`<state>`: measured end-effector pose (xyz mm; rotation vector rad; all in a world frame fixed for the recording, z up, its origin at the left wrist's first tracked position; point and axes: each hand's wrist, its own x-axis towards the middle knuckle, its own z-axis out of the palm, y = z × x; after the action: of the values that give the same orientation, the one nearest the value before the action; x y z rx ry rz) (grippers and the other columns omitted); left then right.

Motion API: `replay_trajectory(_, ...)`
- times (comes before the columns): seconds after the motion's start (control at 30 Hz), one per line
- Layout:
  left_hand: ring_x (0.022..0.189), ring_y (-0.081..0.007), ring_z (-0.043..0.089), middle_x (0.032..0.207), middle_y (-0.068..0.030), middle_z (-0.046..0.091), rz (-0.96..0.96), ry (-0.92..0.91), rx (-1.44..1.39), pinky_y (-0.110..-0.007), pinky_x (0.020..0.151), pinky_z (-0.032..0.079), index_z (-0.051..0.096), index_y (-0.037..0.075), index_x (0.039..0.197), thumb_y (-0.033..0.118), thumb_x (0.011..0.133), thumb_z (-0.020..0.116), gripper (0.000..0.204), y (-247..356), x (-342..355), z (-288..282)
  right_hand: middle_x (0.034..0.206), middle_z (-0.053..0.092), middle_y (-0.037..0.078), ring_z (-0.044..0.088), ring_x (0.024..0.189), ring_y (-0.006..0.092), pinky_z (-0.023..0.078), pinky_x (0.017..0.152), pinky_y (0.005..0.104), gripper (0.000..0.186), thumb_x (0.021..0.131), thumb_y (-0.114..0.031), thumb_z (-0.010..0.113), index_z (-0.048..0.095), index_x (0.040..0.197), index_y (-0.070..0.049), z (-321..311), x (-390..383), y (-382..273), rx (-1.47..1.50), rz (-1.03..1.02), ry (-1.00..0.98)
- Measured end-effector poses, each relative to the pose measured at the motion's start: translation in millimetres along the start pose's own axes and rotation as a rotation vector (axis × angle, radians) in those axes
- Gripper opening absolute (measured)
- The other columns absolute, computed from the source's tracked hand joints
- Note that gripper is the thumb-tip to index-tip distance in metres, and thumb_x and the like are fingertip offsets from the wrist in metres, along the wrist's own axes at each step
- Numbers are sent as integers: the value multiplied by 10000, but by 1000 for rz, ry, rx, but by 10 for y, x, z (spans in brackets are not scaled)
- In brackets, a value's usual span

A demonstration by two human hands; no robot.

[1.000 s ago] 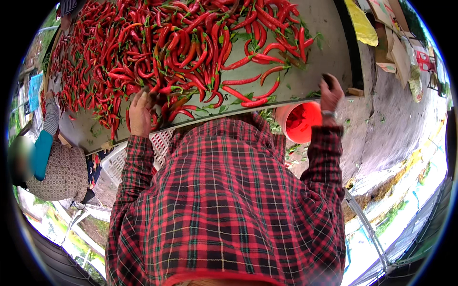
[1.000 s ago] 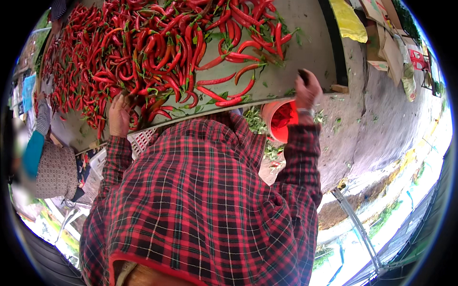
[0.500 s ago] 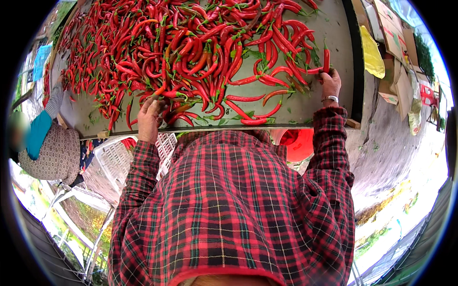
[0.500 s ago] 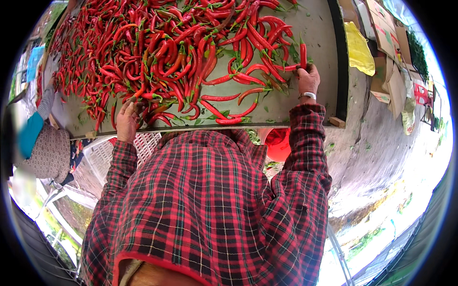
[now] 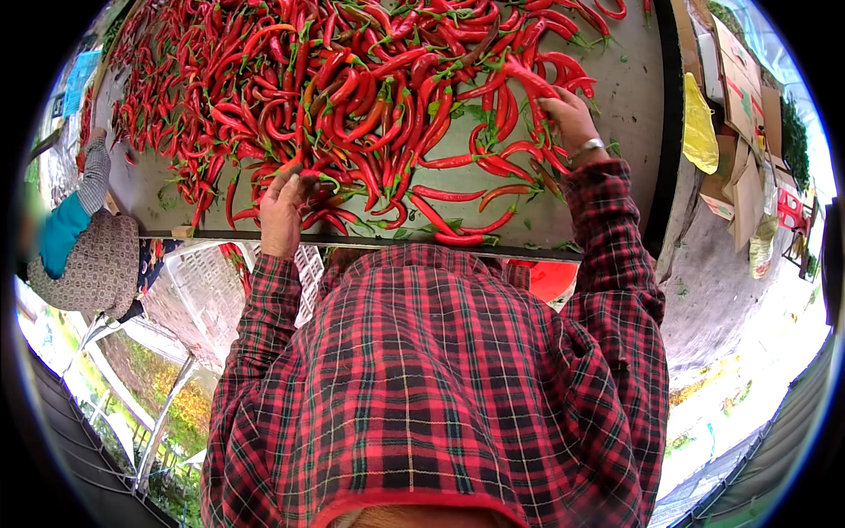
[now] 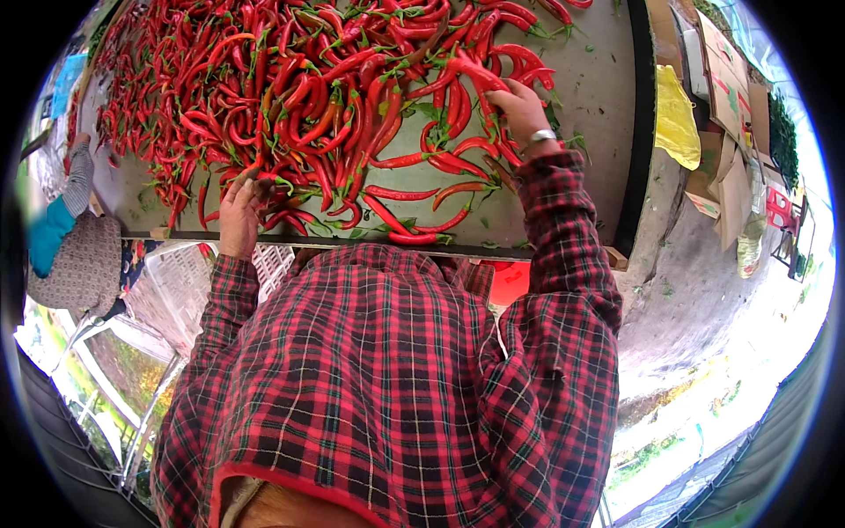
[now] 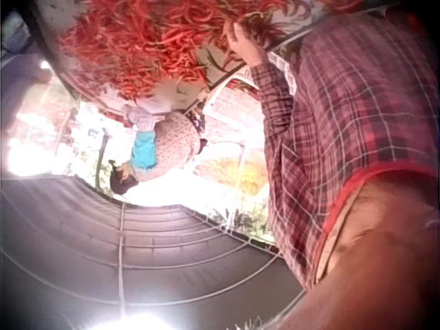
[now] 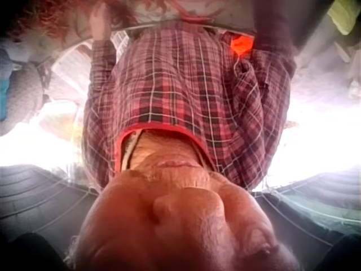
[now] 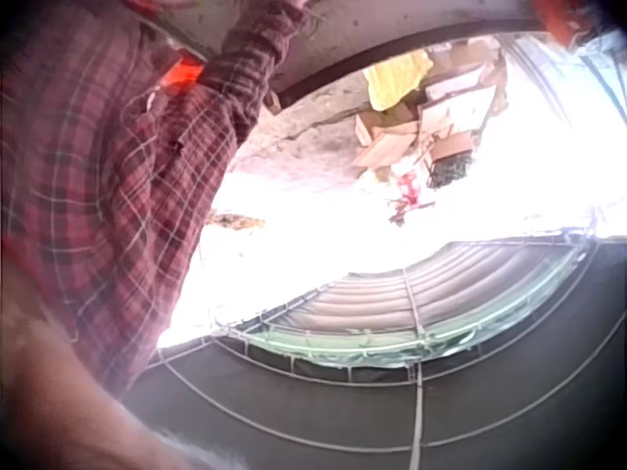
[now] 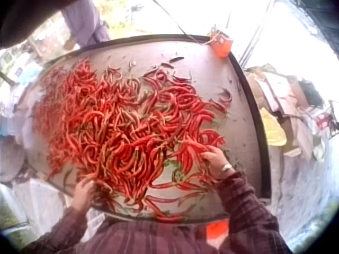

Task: The person sorts red chilies on a large table, picking them up and placing them into a red bucket. Another person is also sorting chilies nearby. The person continues to sort the chilies throughout the video.

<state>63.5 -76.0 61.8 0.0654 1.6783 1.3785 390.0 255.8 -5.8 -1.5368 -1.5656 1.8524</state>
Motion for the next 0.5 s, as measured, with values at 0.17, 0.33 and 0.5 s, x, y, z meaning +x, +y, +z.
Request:
replay_trajectory(0.17,923,-149,643,1055,-90,653,-24,-161,92,-269,743,506,509,-5,1251,205,951,517,367,229,46,510,955,637,72,610,807,185,502,705,318,199,904,-104,494,591,1056,-19,35,-132,347,349,-246,-108)
replay_trajectory(0.33,984,-133,616,1090,-70,648,-130,-444,188,-275,768,469,483,51,1321,299,949,520,449,131,140,1164,1024,643,78,615,869,198,482,717,333,274,946,-149,480,540,1191,-41,568,-588,-84,913,82,-345)
replay_trajectory(0.5,963,-156,591,1129,-53,635,-384,-625,-67,-302,778,398,535,126,1189,465,948,475,420,-26,301,1649,1174,601,86,598,984,214,459,752,329,395,983,-263,420,455,1321,-62,890,-784,-20,1028,188,-633)
